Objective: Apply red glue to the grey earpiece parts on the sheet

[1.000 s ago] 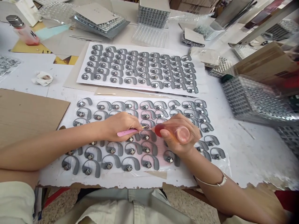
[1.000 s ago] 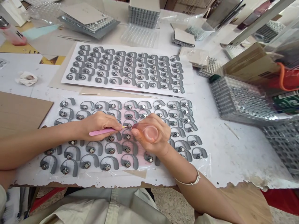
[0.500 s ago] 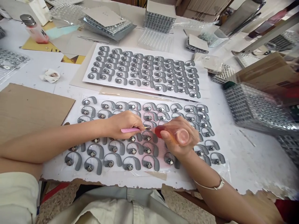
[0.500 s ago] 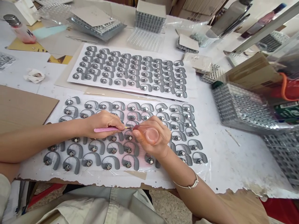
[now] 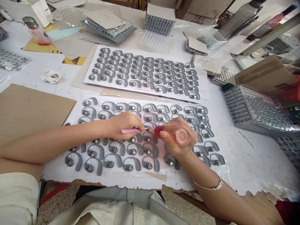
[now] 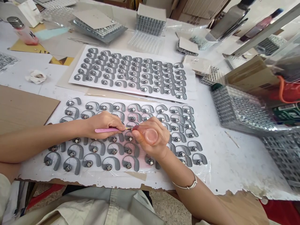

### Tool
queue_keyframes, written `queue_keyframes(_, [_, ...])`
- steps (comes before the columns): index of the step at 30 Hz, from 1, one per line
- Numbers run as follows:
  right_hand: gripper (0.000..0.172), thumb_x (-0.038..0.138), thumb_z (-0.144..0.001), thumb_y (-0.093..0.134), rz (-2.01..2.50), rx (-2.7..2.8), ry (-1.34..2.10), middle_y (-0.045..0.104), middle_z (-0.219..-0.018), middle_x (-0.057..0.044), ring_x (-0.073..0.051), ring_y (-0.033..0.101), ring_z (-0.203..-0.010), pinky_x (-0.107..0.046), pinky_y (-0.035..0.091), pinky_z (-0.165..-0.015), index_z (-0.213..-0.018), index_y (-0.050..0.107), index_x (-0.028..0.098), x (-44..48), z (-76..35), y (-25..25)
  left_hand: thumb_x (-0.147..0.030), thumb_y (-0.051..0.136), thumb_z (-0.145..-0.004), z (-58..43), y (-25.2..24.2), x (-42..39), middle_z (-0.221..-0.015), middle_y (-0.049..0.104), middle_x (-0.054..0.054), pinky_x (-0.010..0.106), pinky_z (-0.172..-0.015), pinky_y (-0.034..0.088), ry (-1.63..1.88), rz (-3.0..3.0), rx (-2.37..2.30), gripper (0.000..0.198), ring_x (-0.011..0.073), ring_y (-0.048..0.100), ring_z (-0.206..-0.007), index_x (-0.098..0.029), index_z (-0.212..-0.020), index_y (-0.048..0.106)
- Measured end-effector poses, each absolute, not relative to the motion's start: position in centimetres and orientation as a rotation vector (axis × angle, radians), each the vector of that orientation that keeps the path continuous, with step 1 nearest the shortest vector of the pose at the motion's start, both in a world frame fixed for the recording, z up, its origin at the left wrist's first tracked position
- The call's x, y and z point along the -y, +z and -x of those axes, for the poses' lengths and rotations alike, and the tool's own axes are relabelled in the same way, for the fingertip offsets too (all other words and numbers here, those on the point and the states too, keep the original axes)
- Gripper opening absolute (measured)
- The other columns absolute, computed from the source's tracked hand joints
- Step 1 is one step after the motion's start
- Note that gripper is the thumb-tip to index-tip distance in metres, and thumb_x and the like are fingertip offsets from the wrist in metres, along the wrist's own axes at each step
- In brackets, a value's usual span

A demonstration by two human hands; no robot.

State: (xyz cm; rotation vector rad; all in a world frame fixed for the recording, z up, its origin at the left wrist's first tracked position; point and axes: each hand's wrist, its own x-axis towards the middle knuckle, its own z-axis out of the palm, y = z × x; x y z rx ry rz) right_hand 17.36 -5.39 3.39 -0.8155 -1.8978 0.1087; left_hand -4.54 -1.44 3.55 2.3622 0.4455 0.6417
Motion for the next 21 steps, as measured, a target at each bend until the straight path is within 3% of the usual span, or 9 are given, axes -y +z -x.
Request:
queue_keyframes(9, [0.007,0.020,-0.077,0.067,0.822,1.869,0.178,0.063,-0.066,-0.001,-0.013,0.052,-0.056,-0.029,0.044,-0.052,-0.073,0.061,0.020,5.2,-17.5,3.0,-0.010,0.057,-0.081,4.5,3.9,1.5,-0.088,0.073,0.007,0.022,-0.071,0.051,0.619,-2.347,-0.459,0.014,0.0148,0.068,-0.078,-0.014,-0.087,0.068])
queue_keyframes(13, [0.020,0.028,-0.080,0.064,0.942,1.605,0.445,0.058,-0.060,0.000,-0.011,0.052,-0.052,-0.028,0.043,-0.046,-0.063,0.057,0.020,4.6,-18.4,4.4,-0.010,0.054,-0.083,4.6,3.9,1.7,-0.089,0.073,0.007,0.022,-0.072,0.053,0.597,-2.391,-0.460,0.015,0.0151,0.068,-0.079,-0.014,-0.088,0.068])
queue_keyframes(17, [0.036,0.039,-0.085,0.056,1.025,1.148,0.810,0.047,-0.047,0.005,-0.010,0.053,-0.044,-0.024,0.034,-0.037,-0.059,0.040,0.021,2.9,-21.9,8.5,-0.012,0.051,-0.085,4.5,3.2,1.9,-0.091,0.072,0.007,0.023,-0.072,0.055,0.576,-2.532,-0.454,0.016,0.0153,0.068,-0.080,-0.015,-0.091,0.066])
queue_keyframes(21, [0.049,0.054,-0.090,0.036,1.239,1.023,1.169,0.049,-0.046,0.003,-0.003,0.042,-0.037,-0.021,0.019,-0.039,-0.056,0.044,0.019,1.1,-25.1,11.3,-0.012,0.052,-0.085,4.2,2.4,2.4,-0.089,0.070,0.009,0.025,-0.072,0.056,0.574,-2.714,-0.363,0.015,0.0154,0.067,-0.079,-0.014,-0.095,0.063])
